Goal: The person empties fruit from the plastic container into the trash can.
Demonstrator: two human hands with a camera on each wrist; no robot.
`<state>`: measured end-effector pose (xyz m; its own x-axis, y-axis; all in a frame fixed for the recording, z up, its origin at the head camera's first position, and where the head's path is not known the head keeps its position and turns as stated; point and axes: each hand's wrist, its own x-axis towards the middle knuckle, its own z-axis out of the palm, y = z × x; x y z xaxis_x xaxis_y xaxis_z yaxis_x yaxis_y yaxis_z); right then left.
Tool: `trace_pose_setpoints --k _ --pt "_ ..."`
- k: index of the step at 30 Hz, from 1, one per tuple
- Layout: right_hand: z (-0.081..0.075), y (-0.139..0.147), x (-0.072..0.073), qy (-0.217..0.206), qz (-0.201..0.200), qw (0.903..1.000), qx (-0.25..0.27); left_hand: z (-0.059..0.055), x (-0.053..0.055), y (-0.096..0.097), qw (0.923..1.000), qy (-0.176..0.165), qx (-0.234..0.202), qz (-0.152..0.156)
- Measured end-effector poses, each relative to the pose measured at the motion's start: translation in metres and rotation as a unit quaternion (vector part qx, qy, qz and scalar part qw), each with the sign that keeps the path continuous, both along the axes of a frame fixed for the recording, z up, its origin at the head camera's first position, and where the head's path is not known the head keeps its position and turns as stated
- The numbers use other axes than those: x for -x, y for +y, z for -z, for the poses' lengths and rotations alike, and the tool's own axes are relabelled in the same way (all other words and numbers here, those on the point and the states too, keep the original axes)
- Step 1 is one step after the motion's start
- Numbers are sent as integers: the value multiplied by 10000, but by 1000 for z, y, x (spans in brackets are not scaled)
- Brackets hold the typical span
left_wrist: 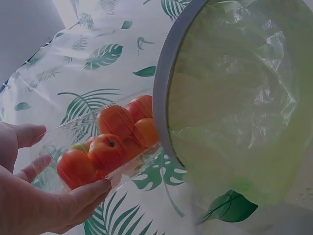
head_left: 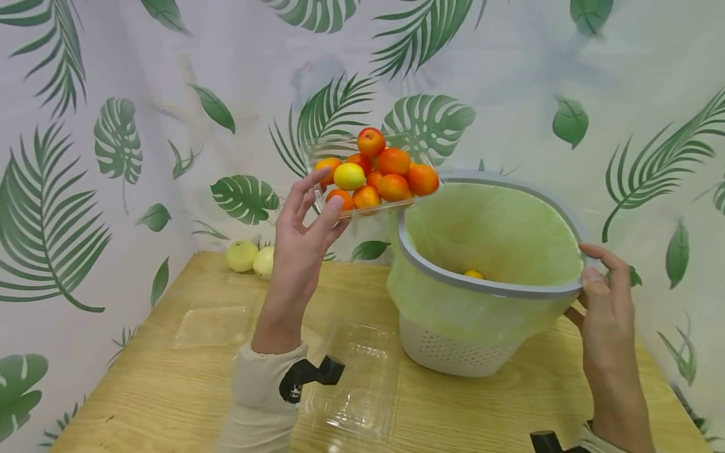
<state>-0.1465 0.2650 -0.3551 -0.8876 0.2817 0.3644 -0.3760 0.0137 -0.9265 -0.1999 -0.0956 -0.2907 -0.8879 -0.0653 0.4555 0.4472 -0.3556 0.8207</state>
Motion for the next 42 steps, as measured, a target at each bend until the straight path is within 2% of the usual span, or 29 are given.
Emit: trace_pose_setpoints --k 6,12,17,21,24,32,42 --pt "0 1 0 -70 9 10000 -67 -3 9 21 9991 -4 -145 391" --pt "-1 2 -1 -43 21 10000 -79 -6 16 43 9985 18 -81 542" --pt "-1 3 -3 7 78 9999 -87 0 22 57 9985 341 175 394" --pt "0 3 -2 -28 56 9999 -112 6 26 63 9978 538 350 140" --pt "0 3 -1 -57 38 9999 -135 9 27 65 9970 690 346 72" --pt "-1 3 -2 -32 79 9998 -173 16 27 69 9953 873 286 291" --pt "-1 4 -1 -94 62 9997 -228 20 25 69 9943 968 398 222"
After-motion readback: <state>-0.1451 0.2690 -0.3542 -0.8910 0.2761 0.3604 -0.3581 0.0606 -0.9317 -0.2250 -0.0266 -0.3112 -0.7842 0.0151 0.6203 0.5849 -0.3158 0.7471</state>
